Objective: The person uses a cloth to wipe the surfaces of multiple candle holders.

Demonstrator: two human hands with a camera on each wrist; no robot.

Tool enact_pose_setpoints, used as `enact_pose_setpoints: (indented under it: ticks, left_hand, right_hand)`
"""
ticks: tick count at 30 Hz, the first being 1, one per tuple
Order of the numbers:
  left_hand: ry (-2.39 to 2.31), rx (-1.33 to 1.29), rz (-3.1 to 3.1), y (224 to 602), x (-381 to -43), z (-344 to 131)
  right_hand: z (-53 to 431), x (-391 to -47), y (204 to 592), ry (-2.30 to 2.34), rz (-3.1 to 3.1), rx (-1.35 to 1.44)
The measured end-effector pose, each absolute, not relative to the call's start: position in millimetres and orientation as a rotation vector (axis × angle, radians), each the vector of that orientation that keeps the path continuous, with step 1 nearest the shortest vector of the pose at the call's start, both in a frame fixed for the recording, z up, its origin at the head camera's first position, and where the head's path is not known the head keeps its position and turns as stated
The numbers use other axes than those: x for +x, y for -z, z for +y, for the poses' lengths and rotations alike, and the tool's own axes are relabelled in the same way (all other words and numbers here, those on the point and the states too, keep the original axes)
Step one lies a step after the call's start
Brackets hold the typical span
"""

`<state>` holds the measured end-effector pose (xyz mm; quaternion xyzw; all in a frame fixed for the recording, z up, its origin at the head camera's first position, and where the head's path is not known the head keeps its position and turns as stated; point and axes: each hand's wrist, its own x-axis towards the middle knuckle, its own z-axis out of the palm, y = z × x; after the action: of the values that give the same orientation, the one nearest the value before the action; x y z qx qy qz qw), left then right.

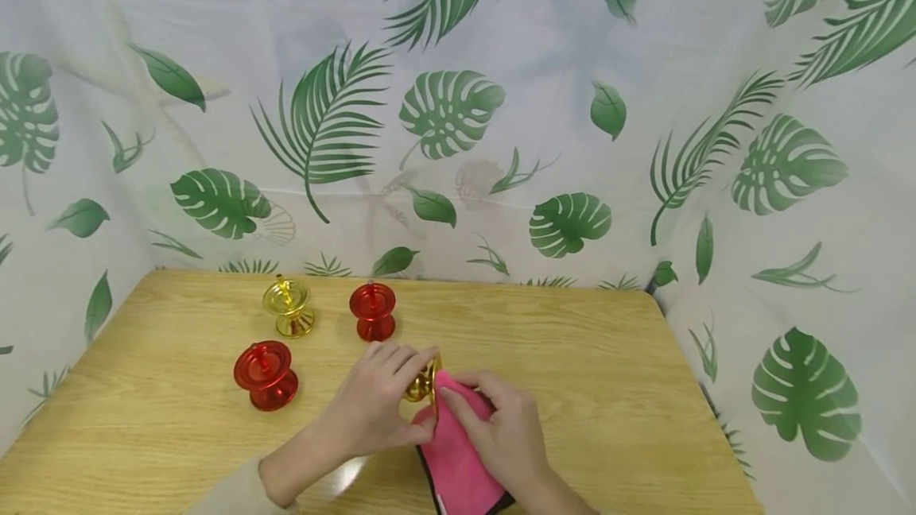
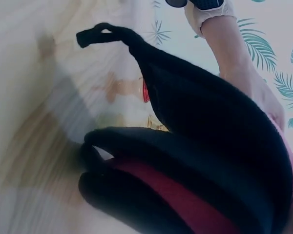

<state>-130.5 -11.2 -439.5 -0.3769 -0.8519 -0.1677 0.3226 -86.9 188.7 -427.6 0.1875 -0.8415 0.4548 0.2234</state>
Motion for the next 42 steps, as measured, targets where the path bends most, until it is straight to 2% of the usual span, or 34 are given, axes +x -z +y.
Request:
enact_pose_setpoints:
  ticks: [24,35,42]
  left_hand:
    - [0.431,-0.947,-2.283,438.6,-132.9,-20.1]
    - [0.468,-0.982,-2.227,438.0,-132.3,-11.9]
    - [0.670,-1.000,-2.300,433.2,-129.8,-14.4]
  right_hand:
    - [217.6,-92.7,419.6,-0.966,-2.190,0.453]
    - [195.1,-92.9,424.6,-0.856,-2.160,0.655]
    - [192.1,-94.5,433.5,-0.851,-2.031,0.852]
